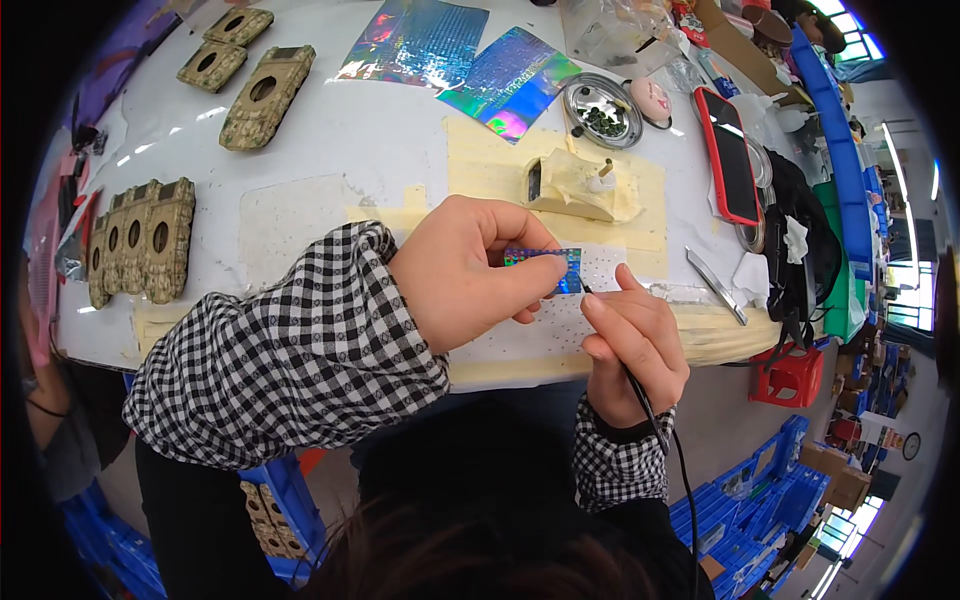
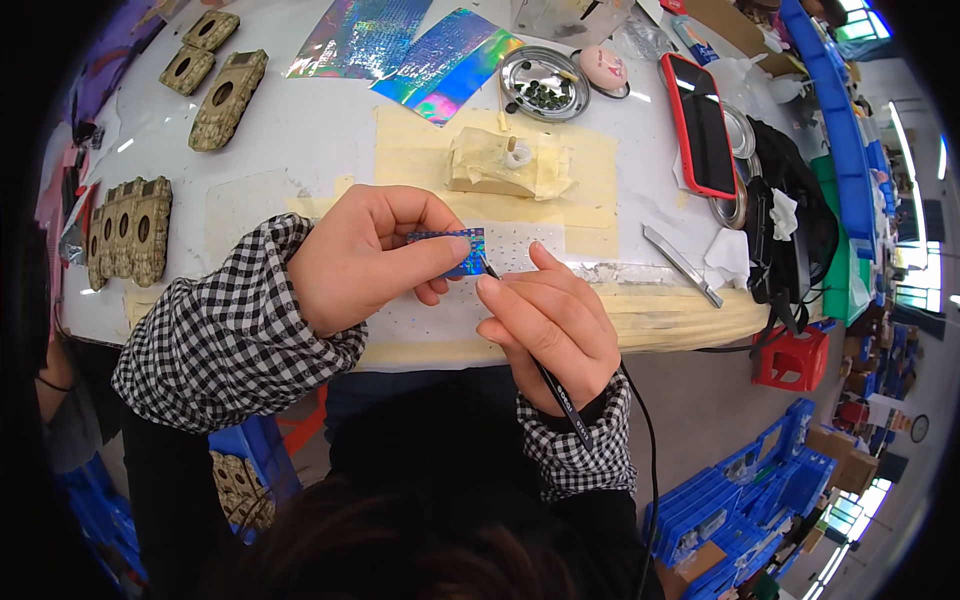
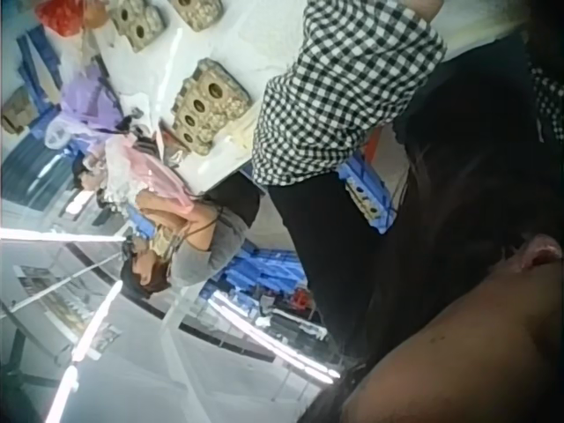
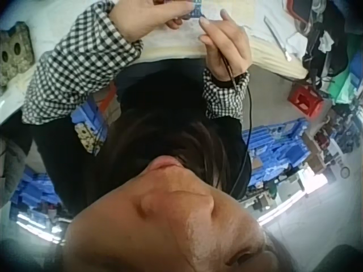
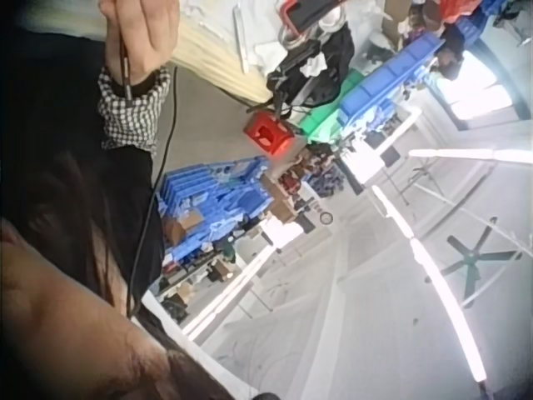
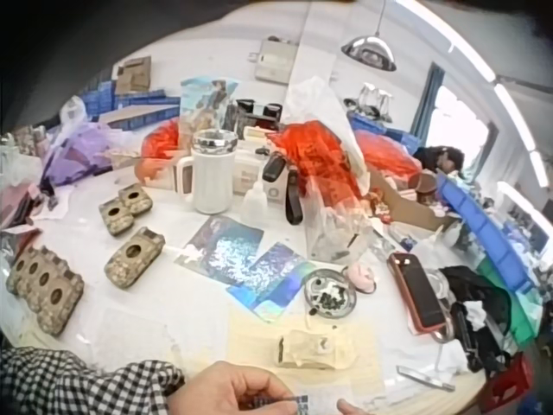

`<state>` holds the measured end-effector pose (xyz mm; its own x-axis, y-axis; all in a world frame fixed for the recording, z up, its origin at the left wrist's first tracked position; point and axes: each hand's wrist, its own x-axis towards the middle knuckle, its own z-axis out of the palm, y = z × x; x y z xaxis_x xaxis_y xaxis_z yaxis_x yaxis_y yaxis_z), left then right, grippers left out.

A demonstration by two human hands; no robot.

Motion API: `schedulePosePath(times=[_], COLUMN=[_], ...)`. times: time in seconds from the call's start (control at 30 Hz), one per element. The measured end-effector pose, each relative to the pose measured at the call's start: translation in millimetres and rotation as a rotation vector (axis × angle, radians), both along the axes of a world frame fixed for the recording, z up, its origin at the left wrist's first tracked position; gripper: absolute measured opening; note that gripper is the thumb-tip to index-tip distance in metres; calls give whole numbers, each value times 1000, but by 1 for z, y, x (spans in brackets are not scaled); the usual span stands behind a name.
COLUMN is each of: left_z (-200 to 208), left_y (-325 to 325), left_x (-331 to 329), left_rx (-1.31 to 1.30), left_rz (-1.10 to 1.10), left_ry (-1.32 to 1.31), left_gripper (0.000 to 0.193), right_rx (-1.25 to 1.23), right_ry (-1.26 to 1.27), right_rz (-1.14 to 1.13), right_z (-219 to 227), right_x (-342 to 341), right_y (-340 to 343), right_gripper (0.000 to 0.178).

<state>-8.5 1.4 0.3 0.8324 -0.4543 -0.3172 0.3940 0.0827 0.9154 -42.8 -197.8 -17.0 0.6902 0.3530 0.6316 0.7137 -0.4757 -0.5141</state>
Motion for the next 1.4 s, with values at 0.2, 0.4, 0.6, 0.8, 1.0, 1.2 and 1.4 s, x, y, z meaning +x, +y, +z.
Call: schedulePosePath(times=[0.2,0.4,0.6,0.8,1.0,1.2,1.4], left_z=[-2,1,-1,-1,0,-2,0], left_y=[0,0,0,0,0,2,1], left_x=[1,2,2,2,0,2,1], left_rx=[10,4,32,26,7,3,3], left_rz=[39,77,85,92,96,84,84], left_ry=[-25,-53,-55,-64,-61,-54,-41], left_gripper=[22,22,21,21,21,22,22], right_rx=[-8,-246,-377,-467,-588,-640,-462], right_ry=[18,5,-45,-105,-103,5,136], right_rz=[10,53,76,72,100,126,120], right_z=[1,9,1,2,10,26,35], right_x=[-3,-20,-30,-27,-25,-22,-21], right_y=[-5,-17,-14,-8,-6,0,-9], right_gripper=[28,30,28,23,19,17,21])
